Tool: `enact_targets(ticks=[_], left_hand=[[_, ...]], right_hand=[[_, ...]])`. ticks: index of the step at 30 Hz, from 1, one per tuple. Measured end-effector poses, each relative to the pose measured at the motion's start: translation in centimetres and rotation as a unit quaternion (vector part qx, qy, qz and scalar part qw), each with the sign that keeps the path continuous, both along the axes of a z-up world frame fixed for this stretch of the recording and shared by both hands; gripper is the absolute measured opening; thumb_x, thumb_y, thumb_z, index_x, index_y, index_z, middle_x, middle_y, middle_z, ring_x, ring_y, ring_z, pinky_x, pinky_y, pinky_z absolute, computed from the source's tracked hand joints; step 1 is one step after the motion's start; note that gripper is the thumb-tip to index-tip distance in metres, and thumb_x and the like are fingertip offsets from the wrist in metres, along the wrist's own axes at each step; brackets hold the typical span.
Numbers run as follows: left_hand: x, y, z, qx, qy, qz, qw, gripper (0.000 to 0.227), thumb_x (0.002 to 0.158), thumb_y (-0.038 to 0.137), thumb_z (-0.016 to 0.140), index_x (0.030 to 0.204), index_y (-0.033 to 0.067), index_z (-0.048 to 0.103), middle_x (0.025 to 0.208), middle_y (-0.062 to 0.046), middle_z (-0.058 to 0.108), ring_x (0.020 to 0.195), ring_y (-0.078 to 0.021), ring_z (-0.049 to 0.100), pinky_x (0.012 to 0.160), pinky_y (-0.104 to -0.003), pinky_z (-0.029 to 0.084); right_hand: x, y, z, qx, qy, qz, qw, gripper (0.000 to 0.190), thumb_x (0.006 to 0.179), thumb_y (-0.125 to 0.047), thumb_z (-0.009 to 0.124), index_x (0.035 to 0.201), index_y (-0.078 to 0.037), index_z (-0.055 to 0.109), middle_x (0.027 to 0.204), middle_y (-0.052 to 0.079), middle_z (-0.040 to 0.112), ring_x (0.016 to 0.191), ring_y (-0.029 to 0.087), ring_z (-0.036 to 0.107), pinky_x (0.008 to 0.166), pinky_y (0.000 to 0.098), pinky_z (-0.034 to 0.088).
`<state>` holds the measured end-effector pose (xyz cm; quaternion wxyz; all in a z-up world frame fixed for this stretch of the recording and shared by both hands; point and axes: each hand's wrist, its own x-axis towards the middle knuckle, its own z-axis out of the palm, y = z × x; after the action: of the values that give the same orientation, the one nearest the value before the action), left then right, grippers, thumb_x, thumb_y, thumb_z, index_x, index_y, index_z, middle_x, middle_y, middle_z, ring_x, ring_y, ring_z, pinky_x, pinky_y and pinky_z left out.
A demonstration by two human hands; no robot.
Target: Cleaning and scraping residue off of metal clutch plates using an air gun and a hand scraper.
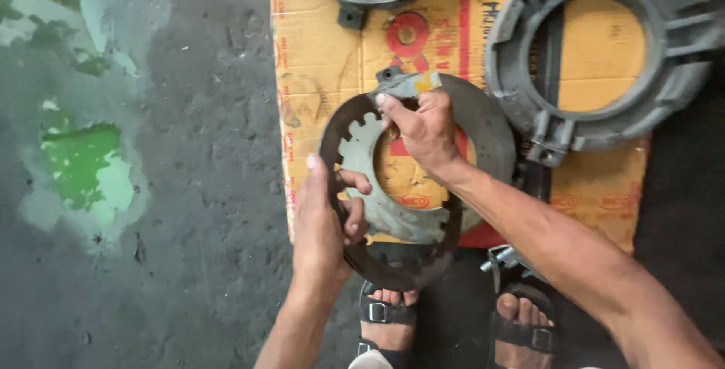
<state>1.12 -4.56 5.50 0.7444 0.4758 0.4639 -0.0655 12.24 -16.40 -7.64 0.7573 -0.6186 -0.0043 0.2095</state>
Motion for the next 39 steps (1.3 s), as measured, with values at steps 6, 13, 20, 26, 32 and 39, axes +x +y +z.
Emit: enact_targets(ticks=[6, 13, 20, 26, 32, 39], left_hand=[[0.2, -0.3, 0.3, -0.002, 0.007, -0.011, 1.000, 0.056, 0.106, 0.049, 0.035, 0.081, 0.0033, 0.055, 0.053, 0.001, 0.044, 0.037, -0.0077, 0.034, 0.035, -0.024, 0.024], [0.0, -0.1, 0.0, -0.017, 0.002, -0.010, 1.000, 0.056, 0.108, 0.049, 0.035, 0.078, 0.0045, 0.053, 0.047, 0.002, 0.038, 0.035, -0.0074, 0.033, 0.035, -0.024, 0.025], [0.1, 0.3, -0.5, -0.035, -0.017, -0.003, 0.999, 0.054, 0.108, 0.047, 0.034, 0.078, 0.0055, 0.052, 0.048, 0.002, 0.038, 0.036, -0.0080, 0.035, 0.036, -0.024, 0.026], [0.0, 0.4, -0.2, -0.008, -0.006, -0.020, 1.000, 0.057, 0.108, 0.049, 0.033, 0.077, 0.0053, 0.051, 0.049, 0.002, 0.039, 0.037, -0.0077, 0.035, 0.036, -0.024, 0.027], [-0.5, 0.4, -0.4, -0.020, -0.014, -0.015, 1.000, 0.057, 0.107, 0.051, 0.033, 0.076, 0.0061, 0.051, 0.049, 0.001, 0.038, 0.037, -0.0081, 0.035, 0.035, -0.024, 0.026], [-0.7, 0.5, -0.9, -0.036, -0.007, 0.004, 0.999, 0.057, 0.108, 0.052, 0.034, 0.076, 0.0065, 0.049, 0.054, 0.001, 0.040, 0.038, -0.0086, 0.036, 0.036, -0.024, 0.026]], right_hand=[[-1.2, 1.3, 3.0, -0.075, -0.020, 0.006, 0.997, 0.024, 0.096, -0.016, 0.070, 0.077, -0.003, 0.073, 0.065, 0.001, 0.069, 0.054, 0.005, 0.059, 0.050, 0.0235, 0.046], [-2.0, 1.8, 4.4, -0.066, -0.076, 0.004, 0.995, 0.019, 0.097, -0.016, 0.069, 0.087, 0.000, 0.072, 0.069, 0.001, 0.068, 0.059, 0.007, 0.063, 0.055, 0.0253, 0.049], [-2.1, 2.1, 6.6, -0.182, -0.154, 0.054, 0.970, 0.014, 0.095, -0.014, 0.067, 0.091, -0.004, 0.075, 0.060, 0.002, 0.065, 0.056, 0.009, 0.063, 0.059, 0.0276, 0.048], [-1.4, 2.2, 4.9, -0.174, -0.052, 0.042, 0.982, 0.022, 0.097, -0.016, 0.070, 0.081, -0.002, 0.073, 0.062, 0.003, 0.069, 0.054, 0.012, 0.066, 0.055, 0.0297, 0.052], [-2.3, 2.4, 5.1, -0.126, -0.045, 0.043, 0.990, 0.010, 0.093, -0.011, 0.070, 0.093, -0.003, 0.075, 0.064, 0.002, 0.068, 0.055, 0.011, 0.063, 0.051, 0.0283, 0.047], [-3.2, 1.9, 4.9, -0.088, -0.241, 0.060, 0.965, 0.005, 0.090, -0.006, 0.069, 0.091, -0.001, 0.071, 0.081, 0.006, 0.071, 0.067, 0.013, 0.067, 0.077, 0.0340, 0.052]])
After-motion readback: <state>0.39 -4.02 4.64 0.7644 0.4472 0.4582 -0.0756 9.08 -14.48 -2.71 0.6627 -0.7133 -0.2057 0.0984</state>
